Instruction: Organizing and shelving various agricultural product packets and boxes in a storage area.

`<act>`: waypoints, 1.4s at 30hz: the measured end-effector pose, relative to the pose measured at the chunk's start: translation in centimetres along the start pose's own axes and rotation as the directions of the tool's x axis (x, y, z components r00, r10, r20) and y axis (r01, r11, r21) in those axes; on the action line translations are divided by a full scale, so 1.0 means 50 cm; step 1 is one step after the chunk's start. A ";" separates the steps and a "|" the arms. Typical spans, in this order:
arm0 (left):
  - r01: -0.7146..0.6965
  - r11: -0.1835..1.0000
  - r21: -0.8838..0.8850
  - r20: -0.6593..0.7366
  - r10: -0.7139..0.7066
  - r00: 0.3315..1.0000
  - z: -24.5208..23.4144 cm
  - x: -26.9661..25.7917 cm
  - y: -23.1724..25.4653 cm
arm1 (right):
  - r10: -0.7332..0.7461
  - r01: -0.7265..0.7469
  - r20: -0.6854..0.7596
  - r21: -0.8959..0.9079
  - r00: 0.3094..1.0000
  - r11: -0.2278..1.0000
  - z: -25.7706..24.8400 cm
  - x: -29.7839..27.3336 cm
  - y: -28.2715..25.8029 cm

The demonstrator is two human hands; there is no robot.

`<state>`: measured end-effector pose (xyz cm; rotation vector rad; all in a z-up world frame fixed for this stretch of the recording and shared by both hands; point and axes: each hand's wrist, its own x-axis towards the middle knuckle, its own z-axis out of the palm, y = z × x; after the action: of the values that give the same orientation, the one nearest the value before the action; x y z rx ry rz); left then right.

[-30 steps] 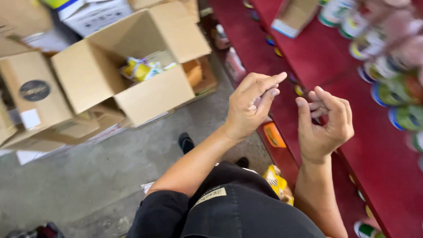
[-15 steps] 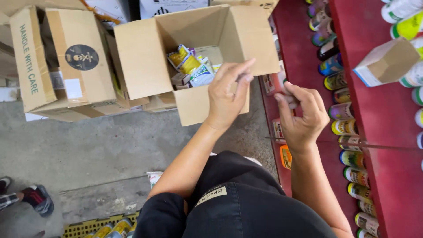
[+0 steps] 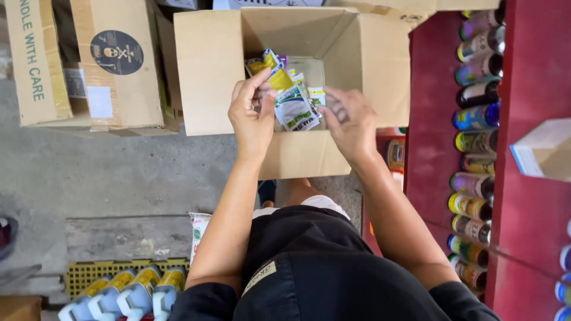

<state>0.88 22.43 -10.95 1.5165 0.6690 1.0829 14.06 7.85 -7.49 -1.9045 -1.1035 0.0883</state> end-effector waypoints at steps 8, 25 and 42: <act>0.381 0.897 -0.224 -0.036 -0.398 0.917 0.070 0.057 -0.304 | 0.205 -0.267 0.316 0.166 0.926 0.949 0.203 0.132 0.269; 0.751 0.205 -0.628 -0.029 -0.970 0.241 0.073 -0.005 -0.847 | 0.493 -0.423 0.698 -0.291 0.520 0.858 0.638 0.059 0.667; 0.869 0.275 -0.411 -0.152 -0.961 0.232 0.101 0.075 -0.681 | 0.566 -0.648 0.480 0.008 0.670 0.761 0.627 0.073 0.679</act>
<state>11.75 31.52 -42.54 0.3913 1.4286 0.4122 24.14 24.83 -49.44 -2.0626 -0.6439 1.0323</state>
